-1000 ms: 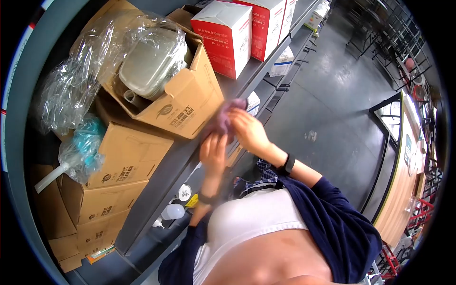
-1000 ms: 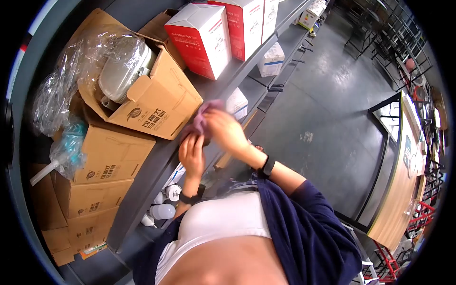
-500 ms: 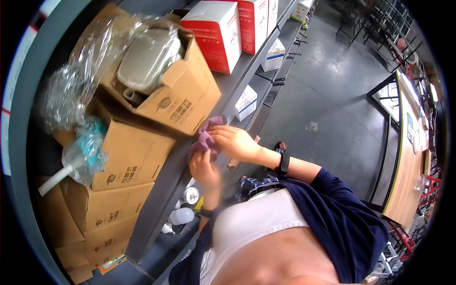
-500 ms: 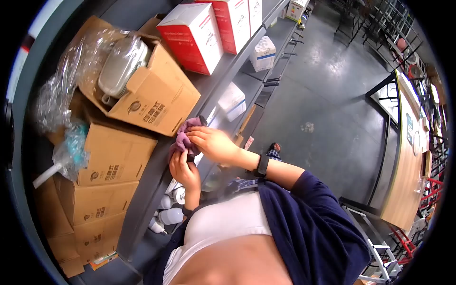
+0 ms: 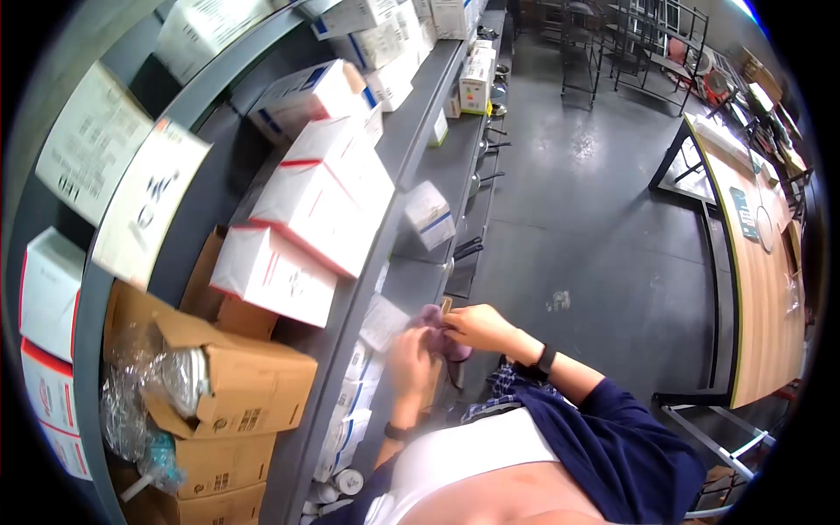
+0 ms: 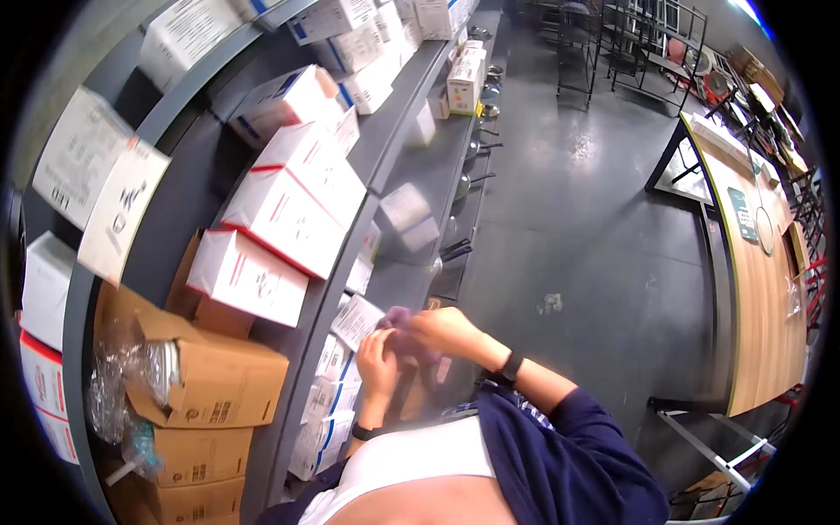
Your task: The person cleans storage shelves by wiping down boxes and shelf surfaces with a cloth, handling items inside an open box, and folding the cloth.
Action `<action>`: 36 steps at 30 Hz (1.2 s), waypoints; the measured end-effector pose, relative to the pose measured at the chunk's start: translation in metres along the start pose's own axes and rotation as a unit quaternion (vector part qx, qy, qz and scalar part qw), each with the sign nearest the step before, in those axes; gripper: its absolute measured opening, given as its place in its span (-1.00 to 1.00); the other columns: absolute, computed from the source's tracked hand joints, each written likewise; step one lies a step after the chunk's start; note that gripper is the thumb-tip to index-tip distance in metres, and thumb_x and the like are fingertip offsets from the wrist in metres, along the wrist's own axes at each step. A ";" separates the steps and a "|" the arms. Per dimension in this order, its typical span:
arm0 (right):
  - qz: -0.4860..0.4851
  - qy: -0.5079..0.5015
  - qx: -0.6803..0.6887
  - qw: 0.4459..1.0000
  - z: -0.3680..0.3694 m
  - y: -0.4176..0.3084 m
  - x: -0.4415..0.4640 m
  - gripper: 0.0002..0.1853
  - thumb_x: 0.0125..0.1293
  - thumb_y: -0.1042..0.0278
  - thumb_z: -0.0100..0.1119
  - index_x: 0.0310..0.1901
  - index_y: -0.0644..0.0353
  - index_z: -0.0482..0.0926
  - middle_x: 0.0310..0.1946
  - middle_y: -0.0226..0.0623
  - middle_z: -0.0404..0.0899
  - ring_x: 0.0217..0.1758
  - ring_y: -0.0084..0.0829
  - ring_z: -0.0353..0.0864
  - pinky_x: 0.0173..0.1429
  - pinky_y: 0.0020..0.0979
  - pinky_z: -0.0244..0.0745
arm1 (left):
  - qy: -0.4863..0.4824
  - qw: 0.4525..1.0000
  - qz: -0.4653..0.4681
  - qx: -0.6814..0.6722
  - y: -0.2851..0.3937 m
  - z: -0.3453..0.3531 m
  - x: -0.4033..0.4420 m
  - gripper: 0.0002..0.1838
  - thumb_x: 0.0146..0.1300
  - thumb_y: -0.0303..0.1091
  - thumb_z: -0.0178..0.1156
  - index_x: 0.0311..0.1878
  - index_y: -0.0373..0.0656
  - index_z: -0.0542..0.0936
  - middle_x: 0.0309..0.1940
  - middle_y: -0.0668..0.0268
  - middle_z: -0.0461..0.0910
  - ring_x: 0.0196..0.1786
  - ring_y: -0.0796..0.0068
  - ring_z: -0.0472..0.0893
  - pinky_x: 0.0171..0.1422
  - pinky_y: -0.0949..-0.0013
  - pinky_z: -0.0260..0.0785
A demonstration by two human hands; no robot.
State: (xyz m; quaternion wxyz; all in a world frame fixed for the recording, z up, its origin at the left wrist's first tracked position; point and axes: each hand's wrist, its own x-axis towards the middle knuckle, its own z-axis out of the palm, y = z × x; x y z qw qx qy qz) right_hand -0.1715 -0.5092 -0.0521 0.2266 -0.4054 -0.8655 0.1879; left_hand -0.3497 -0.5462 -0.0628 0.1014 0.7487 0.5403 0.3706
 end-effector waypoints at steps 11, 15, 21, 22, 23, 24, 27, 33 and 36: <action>-0.187 0.689 -0.215 0.666 -0.254 -0.023 -0.162 -0.74 0.12 0.18 0.01 -0.32 0.22 0.39 -0.35 -0.24 0.41 -0.45 -0.41 0.41 -0.32 -0.33 0.37 | -0.045 0.992 0.071 -0.097 0.069 0.104 0.127 -0.70 -0.08 -0.46 0.13 -0.18 -0.18 0.49 -0.25 0.21 0.50 -0.15 0.18 0.46 -0.07 0.22 0.30; -0.411 0.607 -0.126 0.669 -0.293 -0.078 -0.143 -0.33 0.13 -0.16 0.07 0.22 -0.03 0.21 0.06 -0.18 0.39 0.00 -0.59 0.42 0.18 -0.50 0.20 | -0.071 0.987 0.092 -0.111 0.072 0.137 0.158 -0.71 -0.08 -0.46 0.12 -0.19 -0.18 0.49 -0.26 0.21 0.50 -0.16 0.16 0.46 -0.08 0.23 0.31; -0.451 0.584 -0.121 0.664 -0.309 -0.029 -0.102 -0.34 0.14 -0.15 0.06 0.22 -0.02 0.21 0.06 -0.18 0.39 0.00 -0.57 0.41 0.19 -0.48 0.19 | -0.010 0.992 0.093 -0.088 0.065 0.171 0.216 -0.72 -0.06 -0.50 0.12 -0.18 -0.21 0.50 -0.24 0.16 0.51 -0.15 0.14 0.48 -0.04 0.22 0.31; -0.453 0.580 -0.121 0.666 -0.313 -0.020 -0.095 -0.34 0.14 -0.15 0.05 0.22 -0.02 0.21 0.06 -0.18 0.39 0.00 -0.56 0.41 0.19 -0.48 0.18 | 0.035 0.992 0.083 -0.084 0.063 0.169 0.236 -0.75 -0.04 -0.51 0.11 -0.20 -0.23 0.49 -0.26 0.14 0.51 -0.17 0.12 0.47 -0.06 0.22 0.31; -0.455 0.575 -0.124 0.668 -0.318 -0.010 -0.085 -0.34 0.14 -0.15 0.05 0.22 -0.02 0.20 0.06 -0.18 0.38 0.00 -0.56 0.41 0.19 -0.48 0.18 | 0.096 0.988 0.082 -0.085 0.062 0.164 0.258 -0.75 -0.03 -0.51 0.10 -0.20 -0.25 0.49 -0.25 0.14 0.51 -0.16 0.12 0.48 -0.05 0.22 0.31; -0.456 0.572 -0.123 0.671 -0.323 0.001 -0.075 -0.34 0.14 -0.15 0.05 0.22 -0.02 0.20 0.06 -0.18 0.38 0.00 -0.56 0.41 0.19 -0.48 0.18 | 0.158 0.981 0.077 -0.086 0.063 0.157 0.282 -0.75 -0.02 -0.52 0.10 -0.19 -0.27 0.49 -0.24 0.14 0.51 -0.16 0.12 0.48 -0.03 0.22 0.30; -0.469 0.557 -0.121 0.674 -0.343 0.032 -0.042 -0.34 0.14 -0.15 0.05 0.22 -0.01 0.20 0.06 -0.18 0.38 0.00 -0.55 0.41 0.20 -0.47 0.17 | 0.278 0.954 0.082 -0.071 0.058 0.139 0.354 -0.73 -0.01 -0.57 0.07 -0.17 -0.28 0.50 -0.22 0.15 0.53 -0.14 0.14 0.48 0.00 0.22 0.28; -0.494 0.538 -0.108 0.675 -0.377 0.093 0.008 -0.35 0.15 -0.14 0.03 0.22 -0.01 0.20 0.06 -0.17 0.38 0.01 -0.53 0.40 0.20 -0.45 0.16 | 0.236 0.964 0.049 0.116 0.008 0.174 0.445 -0.72 -0.01 -0.53 0.06 -0.15 -0.28 0.48 -0.18 0.13 0.52 -0.10 0.10 0.47 -0.01 0.21 0.29; -0.487 0.535 -0.098 0.683 -0.392 0.122 0.027 -0.35 0.15 -0.14 0.03 0.22 0.00 0.20 0.06 -0.17 0.37 0.01 -0.51 0.40 0.21 -0.45 0.16 | 0.207 0.963 -0.008 0.173 -0.009 0.201 0.457 -0.72 0.00 -0.50 0.05 -0.15 -0.28 0.47 -0.20 0.13 0.52 -0.11 0.10 0.47 -0.01 0.19 0.30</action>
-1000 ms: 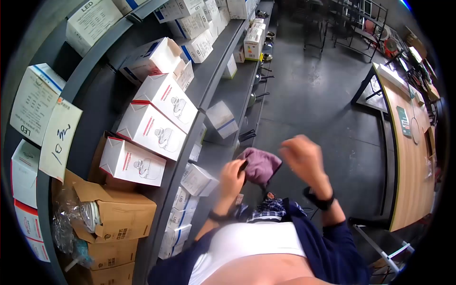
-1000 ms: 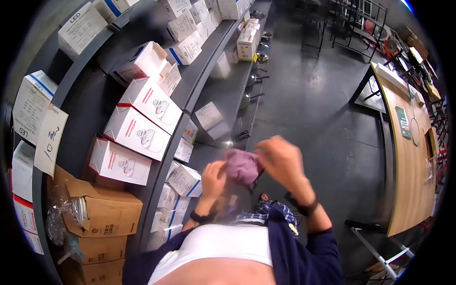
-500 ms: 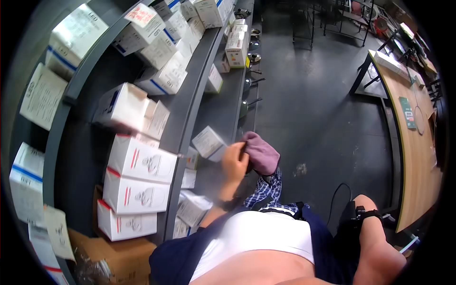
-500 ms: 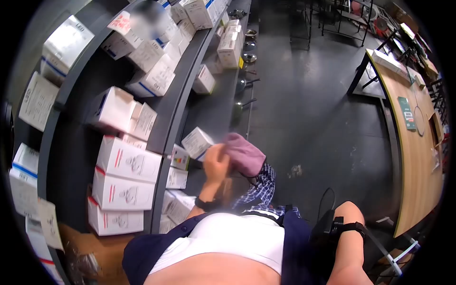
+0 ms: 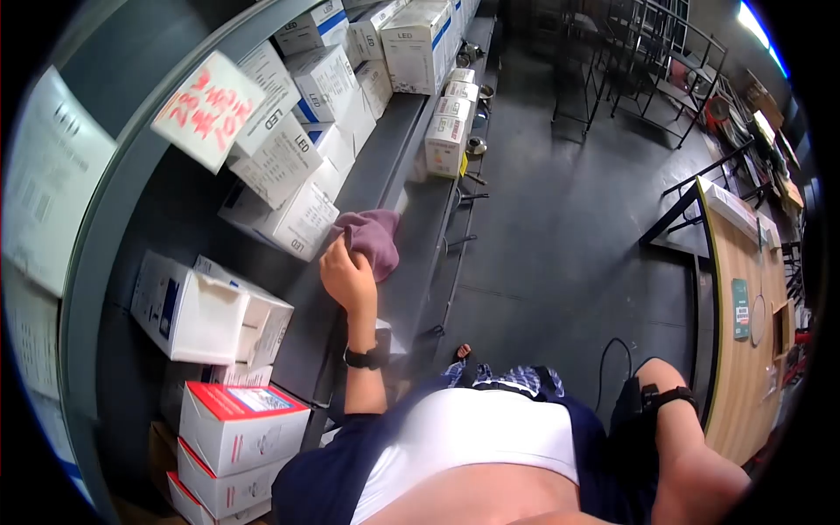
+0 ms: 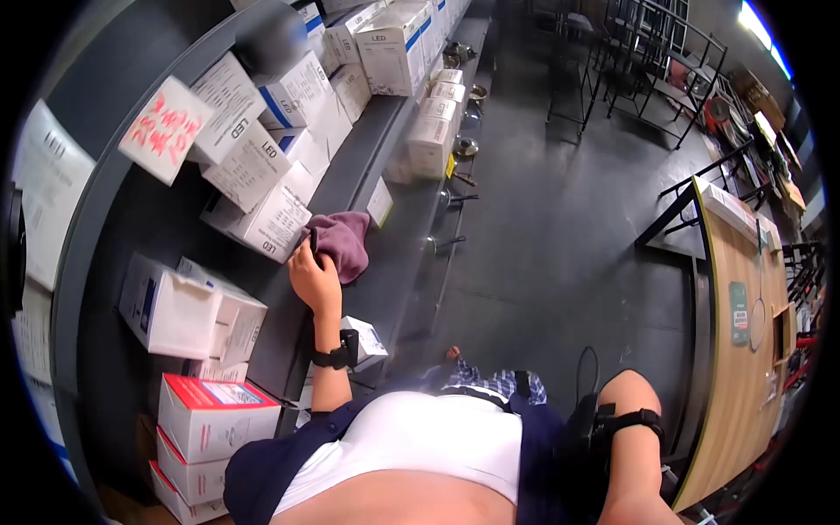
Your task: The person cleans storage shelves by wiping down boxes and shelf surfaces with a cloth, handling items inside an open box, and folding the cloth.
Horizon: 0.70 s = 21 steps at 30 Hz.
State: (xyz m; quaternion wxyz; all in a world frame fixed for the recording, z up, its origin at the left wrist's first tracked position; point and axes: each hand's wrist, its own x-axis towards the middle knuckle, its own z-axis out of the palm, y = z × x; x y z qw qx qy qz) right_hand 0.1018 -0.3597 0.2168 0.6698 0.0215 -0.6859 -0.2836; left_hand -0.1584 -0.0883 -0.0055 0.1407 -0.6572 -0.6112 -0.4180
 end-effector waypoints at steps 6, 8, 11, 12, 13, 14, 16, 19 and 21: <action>0.014 0.006 0.015 1.000 -0.008 0.057 -0.026 -0.36 0.16 -0.13 0.02 0.22 0.00 0.20 0.05 -0.17 0.37 0.01 -0.49 0.39 0.21 -0.43 0.15 | -0.002 0.999 0.009 0.043 0.009 0.012 0.005 -0.71 0.02 -0.49 0.03 -0.13 -0.25 0.46 -0.24 0.14 0.50 -0.14 0.10 0.45 -0.02 0.17 0.29; 0.021 0.016 0.023 0.999 -0.017 0.075 -0.034 -0.36 0.16 -0.13 0.01 0.22 0.01 0.20 0.05 -0.17 0.37 0.01 -0.49 0.39 0.21 -0.43 0.14 | -0.010 0.999 0.006 0.047 0.012 0.016 0.009 -0.71 0.01 -0.49 0.03 -0.13 -0.24 0.46 -0.24 0.14 0.50 -0.14 0.10 0.45 -0.02 0.17 0.28; 0.025 0.034 0.042 0.998 -0.033 0.106 -0.051 -0.36 0.16 -0.13 0.01 0.21 0.01 0.20 0.05 -0.17 0.37 0.02 -0.48 0.39 0.22 -0.42 0.14 | -0.004 0.998 -0.009 0.069 0.019 0.027 0.014 -0.71 0.01 -0.49 0.03 -0.13 -0.23 0.46 -0.23 0.14 0.49 -0.14 0.10 0.45 -0.01 0.17 0.27; 0.025 0.041 0.050 0.998 -0.040 0.117 -0.056 -0.36 0.16 -0.13 0.00 0.21 0.01 0.20 0.05 -0.17 0.36 0.02 -0.47 0.39 0.22 -0.41 0.13 | 0.002 0.997 -0.018 0.073 0.023 0.032 0.017 -0.70 0.01 -0.49 0.03 -0.12 -0.23 0.46 -0.23 0.14 0.49 -0.14 0.11 0.45 -0.01 0.17 0.27; 0.026 0.046 0.059 0.997 -0.048 0.128 -0.061 -0.36 0.17 -0.12 0.00 0.21 0.01 0.20 0.05 -0.17 0.36 0.02 -0.47 0.39 0.22 -0.41 0.13 | 0.004 0.997 -0.021 0.081 0.027 0.037 0.020 -0.70 0.01 -0.49 0.03 -0.12 -0.23 0.46 -0.23 0.14 0.49 -0.14 0.11 0.45 -0.01 0.17 0.27; 0.029 0.051 0.066 0.996 -0.055 0.140 -0.066 -0.36 0.17 -0.12 0.00 0.21 0.01 0.20 0.05 -0.17 0.36 0.02 -0.47 0.39 0.22 -0.41 0.13 | 0.012 0.995 -0.016 0.100 0.031 0.043 0.023 -0.72 0.00 -0.49 0.03 -0.14 -0.22 0.46 -0.23 0.19 0.50 -0.14 0.14 0.46 -0.03 0.19 0.29; 0.032 0.061 0.085 0.994 -0.070 0.165 -0.078 -0.37 0.17 -0.12 0.00 0.21 0.02 0.19 0.05 -0.16 0.36 0.02 -0.46 0.39 0.22 -0.40 0.13 | 0.023 0.991 -0.016 0.127 0.040 0.057 0.032 -0.74 0.00 -0.49 0.04 -0.16 -0.20 0.46 -0.23 0.23 0.51 -0.15 0.17 0.47 -0.05 0.20 0.31; 0.037 0.076 0.114 0.990 -0.089 0.204 -0.096 -0.37 0.17 -0.12 -0.01 0.21 0.02 0.19 0.05 -0.16 0.36 0.02 -0.45 0.38 0.23 -0.40 0.12 | 0.024 0.983 -0.026 0.179 0.050 0.085 0.049 -0.74 0.02 -0.45 0.06 -0.15 -0.17 0.47 -0.21 0.27 0.51 -0.11 0.21 0.46 -0.06 0.23 0.31; 0.042 0.085 0.130 0.987 -0.101 0.226 -0.106 -0.37 0.17 -0.12 -0.01 0.21 0.02 0.19 0.05 -0.16 0.36 0.02 -0.44 0.38 0.23 -0.39 0.12 | 0.032 0.979 -0.030 0.200 0.058 0.109 0.063 -0.73 0.02 -0.43 0.07 -0.14 -0.13 0.47 -0.20 0.30 0.51 -0.11 0.23 0.46 -0.07 0.23 0.31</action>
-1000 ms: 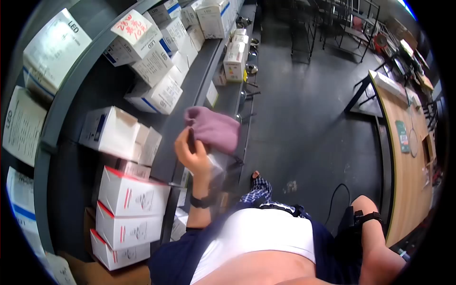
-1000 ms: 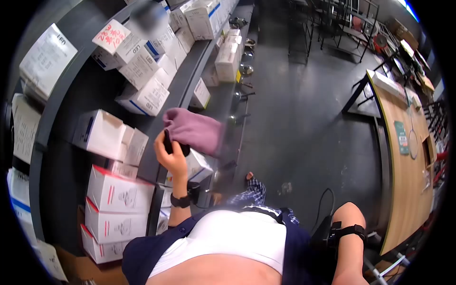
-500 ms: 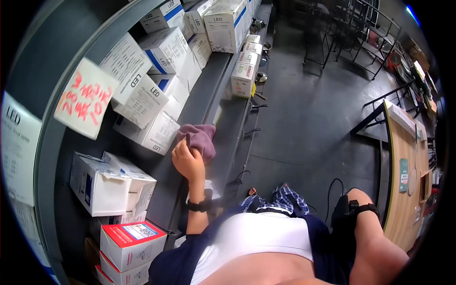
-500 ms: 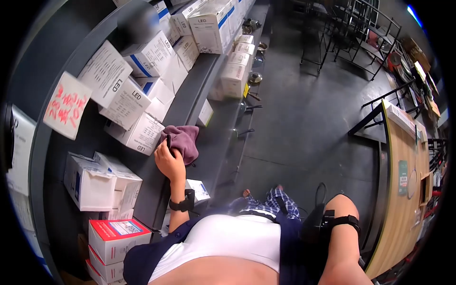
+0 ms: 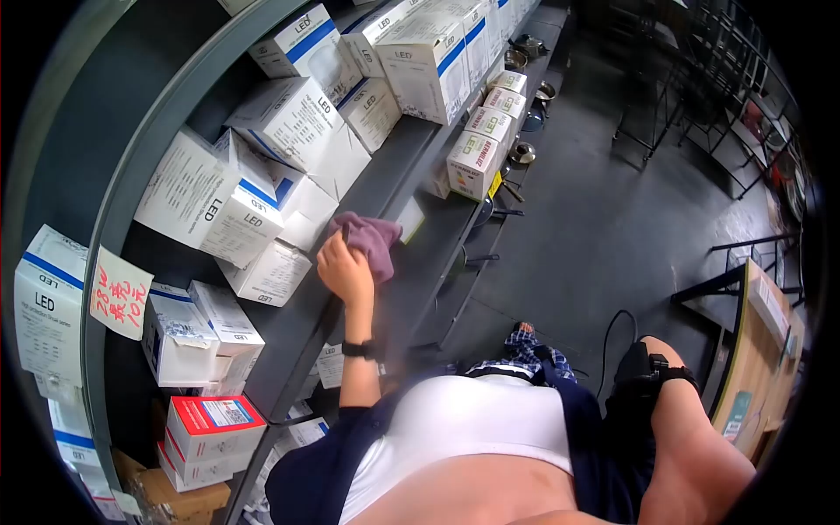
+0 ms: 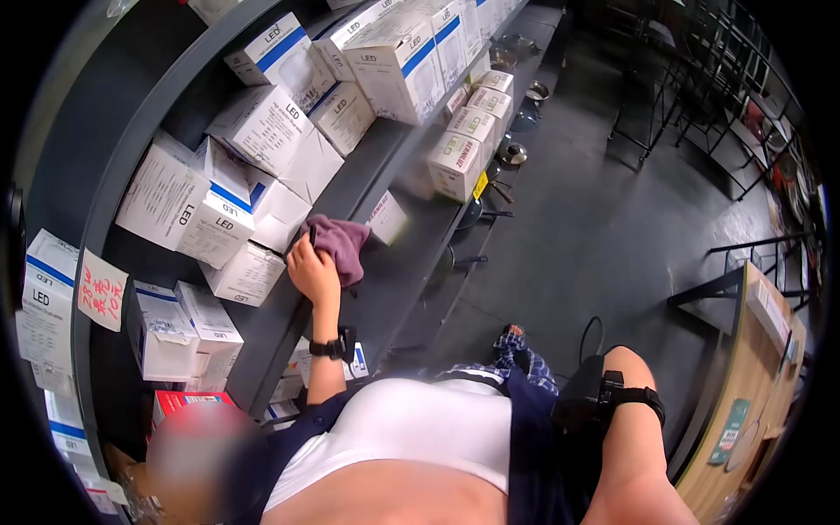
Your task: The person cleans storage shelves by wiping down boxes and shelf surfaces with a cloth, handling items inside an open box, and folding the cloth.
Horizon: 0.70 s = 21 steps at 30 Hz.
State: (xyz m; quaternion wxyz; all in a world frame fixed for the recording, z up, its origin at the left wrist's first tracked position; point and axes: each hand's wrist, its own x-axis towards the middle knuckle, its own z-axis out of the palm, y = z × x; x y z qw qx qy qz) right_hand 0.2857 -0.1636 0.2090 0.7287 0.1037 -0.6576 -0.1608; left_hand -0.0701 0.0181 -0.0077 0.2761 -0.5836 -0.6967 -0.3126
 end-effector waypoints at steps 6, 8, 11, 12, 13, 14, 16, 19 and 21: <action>0.010 0.021 0.052 0.998 -0.037 0.045 -0.012 -0.38 0.18 -0.11 -0.02 0.21 0.03 0.19 0.05 -0.16 0.35 0.03 -0.42 0.38 0.24 -0.38 0.10 | 0.016 0.999 -0.015 0.035 0.045 0.055 0.029 -0.73 0.01 -0.42 0.06 -0.15 -0.08 0.45 -0.21 0.33 0.50 -0.12 0.26 0.46 -0.13 0.22 0.31; 0.014 0.030 0.067 0.997 -0.043 0.057 -0.017 -0.38 0.18 -0.11 -0.03 0.21 0.03 0.19 0.05 -0.16 0.35 0.03 -0.41 0.37 0.24 -0.37 0.10 | 0.010 0.999 -0.026 0.042 0.053 0.062 0.033 -0.74 0.00 -0.42 0.06 -0.16 -0.07 0.44 -0.21 0.34 0.50 -0.11 0.27 0.45 -0.14 0.23 0.31; 0.021 0.042 0.090 0.995 -0.052 0.072 -0.022 -0.38 0.18 -0.11 -0.03 0.21 0.03 0.19 0.05 -0.16 0.35 0.03 -0.40 0.37 0.24 -0.36 0.09 | 0.037 0.998 -0.028 0.038 0.051 0.066 0.029 -0.74 0.02 -0.41 0.06 -0.15 -0.08 0.44 -0.22 0.34 0.51 -0.12 0.26 0.46 -0.13 0.24 0.30; 0.023 0.043 0.096 0.994 -0.054 0.076 -0.023 -0.38 0.18 -0.11 -0.04 0.21 0.03 0.19 0.05 -0.16 0.35 0.03 -0.40 0.37 0.24 -0.36 0.09 | 0.037 0.998 -0.031 0.043 0.051 0.065 0.029 -0.74 0.02 -0.41 0.06 -0.15 -0.08 0.44 -0.22 0.34 0.51 -0.12 0.26 0.46 -0.13 0.24 0.30; 0.025 0.044 0.101 0.994 -0.055 0.078 -0.024 -0.38 0.18 -0.10 -0.04 0.21 0.04 0.19 0.05 -0.15 0.35 0.03 -0.40 0.37 0.25 -0.36 0.09 | 0.034 0.999 -0.027 0.032 0.052 0.064 0.028 -0.74 0.02 -0.42 0.05 -0.14 -0.08 0.45 -0.22 0.33 0.51 -0.12 0.26 0.46 -0.13 0.24 0.30; 0.025 0.045 0.103 0.993 -0.052 0.080 -0.025 -0.38 0.19 -0.10 -0.04 0.21 0.04 0.19 0.05 -0.15 0.35 0.03 -0.39 0.37 0.25 -0.35 0.09 | 0.032 0.999 -0.024 0.022 0.053 0.062 0.028 -0.74 0.03 -0.42 0.05 -0.14 -0.09 0.45 -0.22 0.32 0.52 -0.12 0.26 0.46 -0.12 0.24 0.29; 0.028 0.048 0.114 0.992 -0.052 0.084 -0.028 -0.39 0.19 -0.10 -0.04 0.21 0.04 0.19 0.05 -0.15 0.34 0.03 -0.39 0.37 0.25 -0.35 0.08 | 0.024 0.999 -0.027 0.019 0.053 0.060 0.028 -0.74 0.04 -0.42 0.04 -0.13 -0.10 0.46 -0.22 0.31 0.52 -0.12 0.26 0.46 -0.13 0.23 0.30; 0.029 0.053 0.125 0.990 -0.054 0.088 -0.027 -0.39 0.19 -0.10 -0.05 0.21 0.04 0.19 0.05 -0.15 0.34 0.04 -0.38 0.37 0.25 -0.34 0.08 | 0.010 1.000 -0.023 0.013 0.052 0.058 0.029 -0.74 0.06 -0.43 0.03 -0.13 -0.11 0.46 -0.23 0.28 0.51 -0.13 0.25 0.47 -0.16 0.23 0.30; 0.032 0.054 0.130 0.990 -0.052 0.091 -0.028 -0.39 0.19 -0.10 -0.05 0.21 0.04 0.19 0.05 -0.15 0.34 0.04 -0.37 0.36 0.25 -0.34 0.08 | 0.001 1.000 -0.015 0.002 0.052 0.056 0.030 -0.74 0.05 -0.43 0.03 -0.12 -0.11 0.46 -0.23 0.28 0.51 -0.13 0.25 0.47 -0.16 0.23 0.30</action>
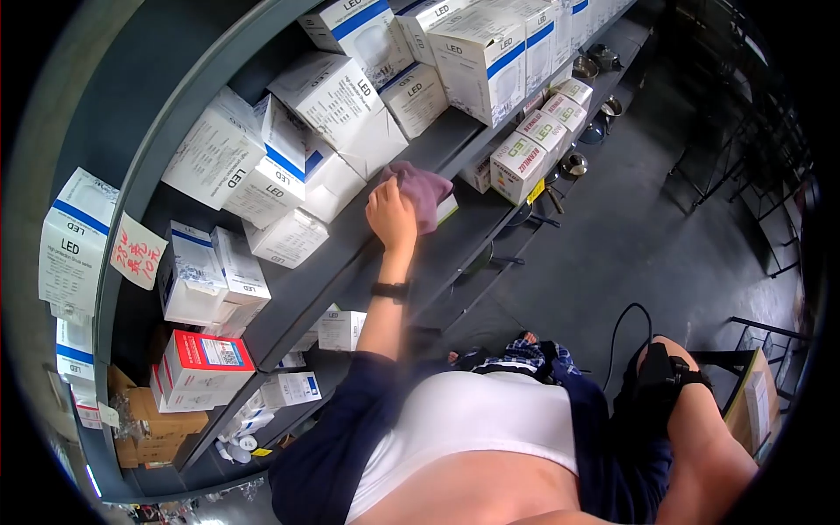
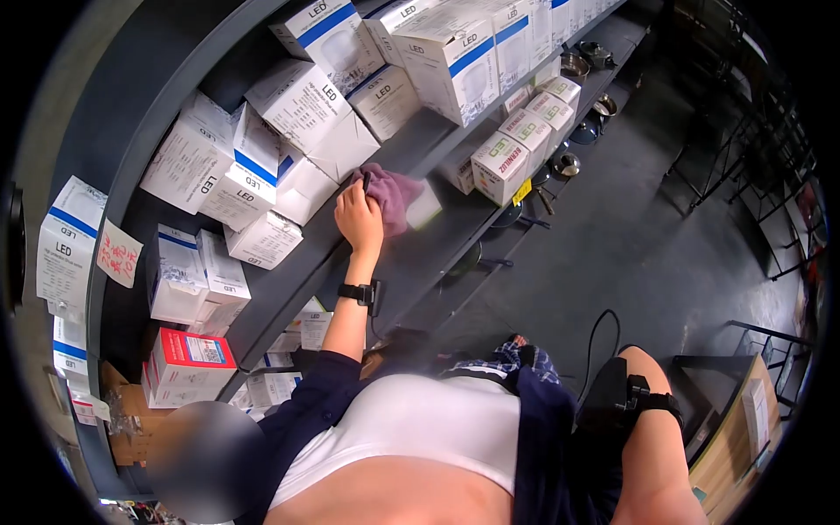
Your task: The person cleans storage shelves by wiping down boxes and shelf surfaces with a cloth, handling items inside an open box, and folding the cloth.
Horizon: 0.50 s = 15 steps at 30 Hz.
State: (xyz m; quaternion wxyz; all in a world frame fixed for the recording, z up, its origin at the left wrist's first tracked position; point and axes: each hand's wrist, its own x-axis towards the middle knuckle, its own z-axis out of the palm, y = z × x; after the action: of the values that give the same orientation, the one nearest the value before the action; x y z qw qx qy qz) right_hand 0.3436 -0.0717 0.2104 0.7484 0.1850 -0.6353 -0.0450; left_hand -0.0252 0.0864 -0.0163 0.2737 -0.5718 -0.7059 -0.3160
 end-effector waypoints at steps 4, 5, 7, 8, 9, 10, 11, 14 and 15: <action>0.007 0.000 0.010 1.000 0.007 0.003 -0.001 -0.39 0.20 -0.09 -0.06 0.21 0.05 0.18 0.05 -0.15 0.34 0.04 -0.35 0.36 0.26 -0.33 0.07 | -0.006 1.000 0.008 -0.015 -0.002 -0.002 -0.002 -0.73 0.07 -0.43 0.02 -0.11 -0.10 0.46 -0.19 0.29 0.52 -0.09 0.26 0.46 -0.12 0.24 0.29; 0.008 -0.001 0.014 1.000 0.009 0.004 -0.001 -0.39 0.20 -0.09 -0.06 0.21 0.05 0.18 0.05 -0.15 0.34 0.04 -0.35 0.36 0.26 -0.32 0.07 | -0.015 1.000 0.009 -0.017 -0.002 -0.004 -0.002 -0.72 0.07 -0.43 0.02 -0.09 -0.11 0.45 -0.17 0.30 0.51 -0.06 0.28 0.45 -0.09 0.24 0.28; 0.011 -0.001 0.020 1.000 0.015 0.005 -0.002 -0.40 0.20 -0.09 -0.07 0.20 0.05 0.18 0.05 -0.15 0.33 0.04 -0.34 0.36 0.26 -0.32 0.06 | -0.017 1.000 0.009 -0.015 -0.004 -0.003 -0.004 -0.72 0.07 -0.43 0.02 -0.09 -0.11 0.45 -0.17 0.31 0.51 -0.05 0.30 0.45 -0.08 0.24 0.27; 0.015 0.001 0.025 1.000 0.016 0.007 -0.003 -0.40 0.20 -0.09 -0.07 0.20 0.05 0.18 0.05 -0.15 0.33 0.04 -0.34 0.36 0.26 -0.32 0.06 | -0.020 1.000 0.012 -0.014 -0.005 -0.002 -0.005 -0.71 0.07 -0.42 0.02 -0.08 -0.11 0.44 -0.16 0.32 0.51 -0.04 0.31 0.44 -0.07 0.24 0.27; 0.015 0.002 0.028 1.000 0.018 0.008 -0.003 -0.40 0.20 -0.09 -0.07 0.20 0.05 0.18 0.05 -0.15 0.33 0.04 -0.34 0.36 0.27 -0.31 0.06 | -0.026 0.999 0.015 -0.013 -0.007 -0.002 -0.005 -0.71 0.06 -0.42 0.03 -0.08 -0.12 0.44 -0.16 0.33 0.51 -0.03 0.32 0.43 -0.06 0.25 0.26; 0.016 0.003 0.031 0.999 0.020 0.009 -0.003 -0.40 0.20 -0.09 -0.07 0.20 0.06 0.18 0.05 -0.15 0.33 0.04 -0.33 0.36 0.27 -0.31 0.06 | -0.024 1.000 0.013 -0.012 -0.007 -0.002 -0.005 -0.71 0.06 -0.42 0.03 -0.08 -0.12 0.44 -0.16 0.33 0.51 -0.03 0.32 0.43 -0.06 0.25 0.26; 0.016 0.002 0.034 0.999 0.023 0.009 -0.004 -0.40 0.20 -0.09 -0.08 0.20 0.06 0.18 0.05 -0.14 0.33 0.05 -0.33 0.35 0.27 -0.31 0.05 | -0.028 0.999 0.016 -0.017 -0.007 -0.002 -0.005 -0.71 0.06 -0.42 0.03 -0.09 -0.11 0.44 -0.17 0.33 0.51 -0.04 0.32 0.44 -0.06 0.25 0.26; 0.018 0.005 0.047 0.999 0.029 0.012 -0.006 -0.40 0.21 -0.08 -0.08 0.20 0.06 0.18 0.05 -0.14 0.33 0.05 -0.32 0.35 0.27 -0.30 0.05 | -0.029 0.999 0.009 -0.015 -0.007 -0.004 -0.004 -0.70 0.03 -0.42 0.04 -0.10 -0.12 0.44 -0.19 0.33 0.50 -0.04 0.31 0.43 -0.05 0.25 0.26; 0.021 0.005 0.051 0.998 0.031 0.014 -0.007 -0.40 0.21 -0.08 -0.08 0.20 0.06 0.18 0.05 -0.14 0.33 0.05 -0.32 0.35 0.27 -0.30 0.05 | -0.013 0.999 0.024 -0.038 -0.008 -0.004 -0.003 -0.70 0.01 -0.42 0.04 -0.11 -0.11 0.45 -0.22 0.31 0.50 -0.08 0.28 0.44 -0.08 0.22 0.26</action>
State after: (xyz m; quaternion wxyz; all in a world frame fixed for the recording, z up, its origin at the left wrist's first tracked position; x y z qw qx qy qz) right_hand 0.3097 -0.0636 0.2127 0.7421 0.2101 -0.6365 0.0041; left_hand -0.0324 0.0801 -0.0167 0.2503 -0.6026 -0.6831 -0.3280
